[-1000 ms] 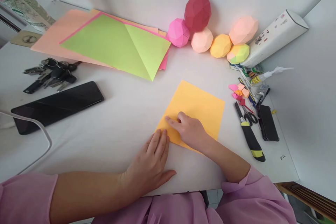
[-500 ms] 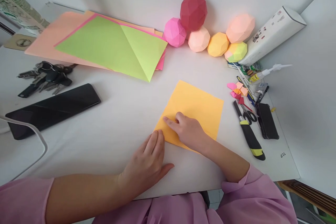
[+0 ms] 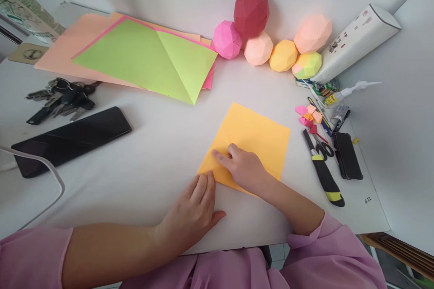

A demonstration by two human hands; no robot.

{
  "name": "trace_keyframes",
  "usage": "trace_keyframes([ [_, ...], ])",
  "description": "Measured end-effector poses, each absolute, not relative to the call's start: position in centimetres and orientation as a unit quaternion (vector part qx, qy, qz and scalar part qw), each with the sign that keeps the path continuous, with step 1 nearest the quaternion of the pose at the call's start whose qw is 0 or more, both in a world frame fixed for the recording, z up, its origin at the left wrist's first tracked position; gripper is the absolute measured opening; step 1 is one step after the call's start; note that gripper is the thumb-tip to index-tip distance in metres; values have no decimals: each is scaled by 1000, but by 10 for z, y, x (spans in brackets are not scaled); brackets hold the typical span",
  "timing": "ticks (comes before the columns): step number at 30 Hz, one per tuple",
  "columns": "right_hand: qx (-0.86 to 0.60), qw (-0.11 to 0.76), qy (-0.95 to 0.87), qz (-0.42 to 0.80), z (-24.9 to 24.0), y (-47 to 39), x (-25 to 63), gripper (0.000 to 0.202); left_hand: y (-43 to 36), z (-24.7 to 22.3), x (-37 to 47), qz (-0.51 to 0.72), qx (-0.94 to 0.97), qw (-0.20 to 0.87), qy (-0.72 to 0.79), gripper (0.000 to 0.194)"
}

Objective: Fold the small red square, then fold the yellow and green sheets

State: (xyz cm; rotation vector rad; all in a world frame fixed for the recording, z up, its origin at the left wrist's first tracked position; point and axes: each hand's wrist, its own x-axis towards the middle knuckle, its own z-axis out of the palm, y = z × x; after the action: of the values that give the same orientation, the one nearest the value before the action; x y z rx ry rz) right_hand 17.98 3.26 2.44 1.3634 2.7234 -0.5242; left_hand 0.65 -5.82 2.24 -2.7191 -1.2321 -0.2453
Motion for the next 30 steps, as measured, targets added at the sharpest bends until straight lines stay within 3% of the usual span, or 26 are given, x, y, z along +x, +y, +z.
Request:
trace_keyframes([
  [6, 501, 23, 835, -226, 24, 32, 178, 31, -63, 24, 6, -61, -905, 92, -411, 59],
  [17, 436, 36, 885, -157, 29, 33, 178, 38, -60, 27, 6, -42, -885, 104, -452, 67],
  [20, 461, 34, 866, -189, 31, 33, 175, 30, -48, 29, 3, -24, -889, 90, -449, 54],
  [24, 498, 41, 840, -211, 33, 34, 172, 36, -23, 24, -7, -99, -913, 94, -385, 35],
  [30, 431, 61, 889, -141, 30, 34, 175, 30, 8, 15, -23, -147, -926, 55, -344, 26],
])
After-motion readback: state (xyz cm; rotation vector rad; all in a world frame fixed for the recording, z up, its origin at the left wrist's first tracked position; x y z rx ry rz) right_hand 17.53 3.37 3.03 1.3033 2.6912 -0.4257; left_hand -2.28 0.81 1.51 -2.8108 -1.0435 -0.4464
